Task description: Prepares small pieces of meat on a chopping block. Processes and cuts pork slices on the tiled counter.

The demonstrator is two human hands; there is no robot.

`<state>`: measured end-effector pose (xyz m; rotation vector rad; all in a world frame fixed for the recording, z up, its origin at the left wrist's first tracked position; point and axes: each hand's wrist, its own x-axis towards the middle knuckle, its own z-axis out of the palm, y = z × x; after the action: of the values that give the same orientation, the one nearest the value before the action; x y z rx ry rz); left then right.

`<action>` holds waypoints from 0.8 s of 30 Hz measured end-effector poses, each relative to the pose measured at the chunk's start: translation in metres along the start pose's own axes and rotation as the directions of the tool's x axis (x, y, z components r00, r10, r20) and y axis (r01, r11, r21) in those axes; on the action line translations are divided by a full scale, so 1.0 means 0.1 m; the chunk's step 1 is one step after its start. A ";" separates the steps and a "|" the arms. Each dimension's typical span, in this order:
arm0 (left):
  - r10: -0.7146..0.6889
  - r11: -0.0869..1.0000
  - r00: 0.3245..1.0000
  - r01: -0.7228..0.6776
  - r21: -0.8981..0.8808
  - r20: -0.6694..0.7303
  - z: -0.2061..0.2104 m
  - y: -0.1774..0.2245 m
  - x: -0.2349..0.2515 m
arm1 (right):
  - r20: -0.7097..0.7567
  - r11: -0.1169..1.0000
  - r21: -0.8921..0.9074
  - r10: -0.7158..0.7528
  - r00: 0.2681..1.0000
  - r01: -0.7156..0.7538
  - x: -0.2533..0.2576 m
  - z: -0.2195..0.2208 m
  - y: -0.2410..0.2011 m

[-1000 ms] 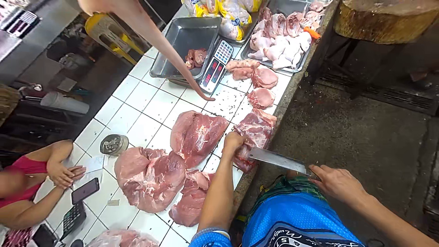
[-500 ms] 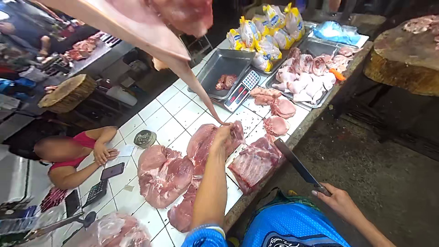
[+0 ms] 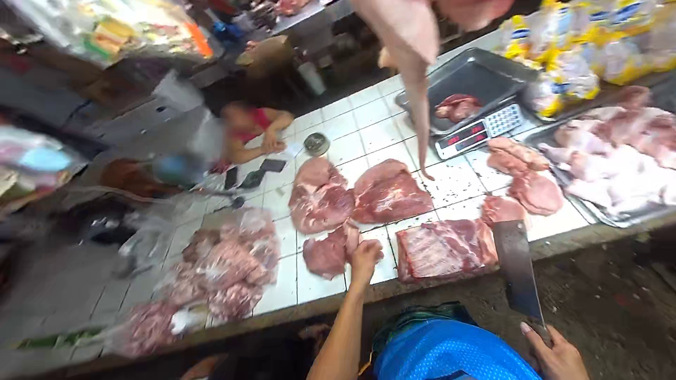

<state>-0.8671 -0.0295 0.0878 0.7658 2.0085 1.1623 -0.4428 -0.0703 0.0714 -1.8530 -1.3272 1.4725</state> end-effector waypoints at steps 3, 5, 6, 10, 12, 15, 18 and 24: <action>-0.153 0.987 0.970 0.160 0.026 -0.190 -0.68 -0.50 -0.52 | 0.047 1.000 -0.008 -0.013 0.999 0.013 0.11 0.04 -0.11; -0.270 0.959 0.914 0.283 -0.001 -0.304 -1.03 -0.75 -0.86 | 0.082 0.997 -0.028 -0.071 0.994 0.073 0.27 0.05 -0.18; -0.332 0.940 0.871 0.338 -0.049 -0.362 -1.14 -0.88 -1.03 | 0.104 0.993 -0.048 -0.098 0.990 0.103 0.34 0.05 -0.22; -0.476 0.879 0.717 0.367 -0.304 -0.509 -1.33 -1.20 -1.50 | 0.197 0.973 -0.076 -0.200 0.960 0.219 0.54 0.18 -0.66; -0.506 0.860 0.686 0.354 -0.367 -0.522 -1.32 -1.27 -1.63 | 0.234 0.961 -0.030 -0.262 0.936 0.276 0.60 0.31 -0.84; -0.542 0.835 0.677 0.363 -0.414 -0.498 -1.31 -1.26 -1.72 | 0.351 0.933 -0.005 -0.334 0.875 0.359 0.71 0.50 -1.00; -0.522 0.846 0.714 0.365 -0.388 -0.467 -1.32 -1.18 -1.66 | 0.344 0.933 -0.076 -0.307 0.887 0.352 0.73 0.65 -1.09; -0.410 0.909 0.820 0.333 -0.250 -0.400 -1.52 -1.05 -1.14 | 0.275 0.936 -0.204 -0.227 0.934 0.288 0.65 0.94 -1.02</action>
<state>-0.9358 -0.2351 0.0802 -0.0053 2.2505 1.3272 -0.5722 0.0112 0.0865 -1.5860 -1.8681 1.4891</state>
